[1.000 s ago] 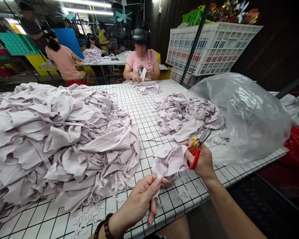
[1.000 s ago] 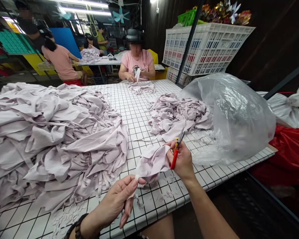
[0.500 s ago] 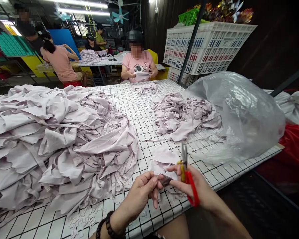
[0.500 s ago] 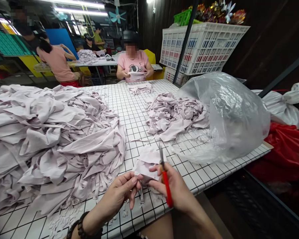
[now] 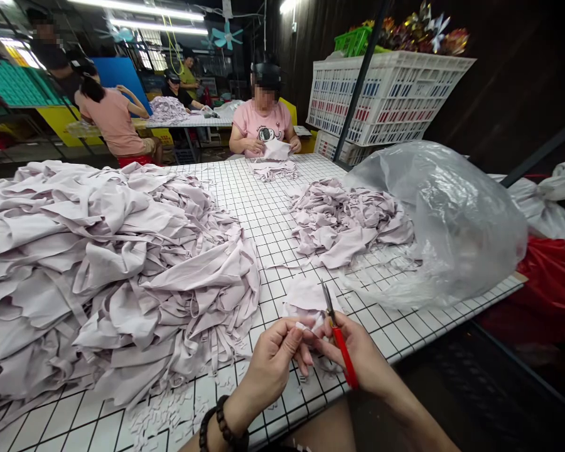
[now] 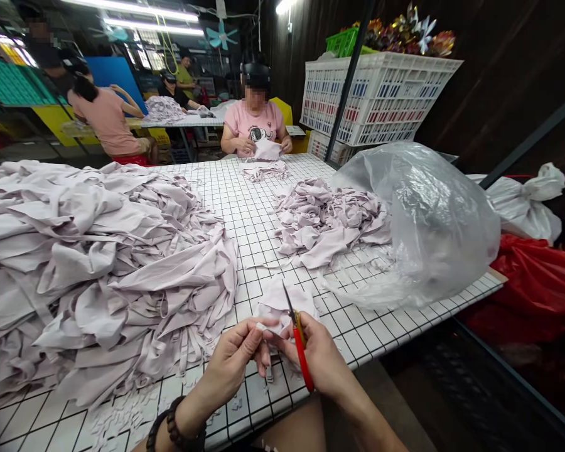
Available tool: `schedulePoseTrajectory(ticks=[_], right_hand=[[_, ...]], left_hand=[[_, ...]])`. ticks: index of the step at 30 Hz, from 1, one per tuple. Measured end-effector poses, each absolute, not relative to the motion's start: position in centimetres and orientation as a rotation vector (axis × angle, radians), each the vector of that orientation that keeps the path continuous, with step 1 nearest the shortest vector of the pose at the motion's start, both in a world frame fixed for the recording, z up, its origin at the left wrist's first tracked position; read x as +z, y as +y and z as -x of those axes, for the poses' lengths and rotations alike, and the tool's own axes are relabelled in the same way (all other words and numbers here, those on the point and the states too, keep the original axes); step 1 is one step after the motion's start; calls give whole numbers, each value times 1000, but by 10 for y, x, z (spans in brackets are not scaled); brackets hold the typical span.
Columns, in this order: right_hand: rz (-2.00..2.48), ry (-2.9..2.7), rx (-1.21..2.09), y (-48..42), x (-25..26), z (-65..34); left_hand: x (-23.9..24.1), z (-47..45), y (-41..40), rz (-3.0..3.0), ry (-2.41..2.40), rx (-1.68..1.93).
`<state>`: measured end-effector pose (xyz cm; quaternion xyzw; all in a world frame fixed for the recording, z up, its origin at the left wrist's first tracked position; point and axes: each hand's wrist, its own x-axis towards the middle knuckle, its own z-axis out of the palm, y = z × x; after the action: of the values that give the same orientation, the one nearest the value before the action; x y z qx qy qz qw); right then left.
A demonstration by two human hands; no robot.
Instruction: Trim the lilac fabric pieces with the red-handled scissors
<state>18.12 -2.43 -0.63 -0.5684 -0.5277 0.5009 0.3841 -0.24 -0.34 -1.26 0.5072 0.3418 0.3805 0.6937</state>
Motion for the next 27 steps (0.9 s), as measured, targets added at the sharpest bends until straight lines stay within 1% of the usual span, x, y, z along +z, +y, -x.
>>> schedulePoseTrajectory(ticks=[3, 7, 11, 14, 27], right_hand=[[1612, -1451, 1072, -30, 7, -196], [1893, -1845, 691, -38, 24, -208], [1963, -2080, 453, -43, 26, -201], [1960, -2131, 386, -43, 23, -194], [1923, -2164, 346, -40, 22, -188]], left_hand=[[-16, -2, -2, -1076, 734, 871], [-15, 0, -1, -1179, 801, 897], [-10, 1, -1, -1378, 845, 904], [-8, 1, -1, -1465, 837, 903], [-12, 3, 0, -1507, 817, 885]])
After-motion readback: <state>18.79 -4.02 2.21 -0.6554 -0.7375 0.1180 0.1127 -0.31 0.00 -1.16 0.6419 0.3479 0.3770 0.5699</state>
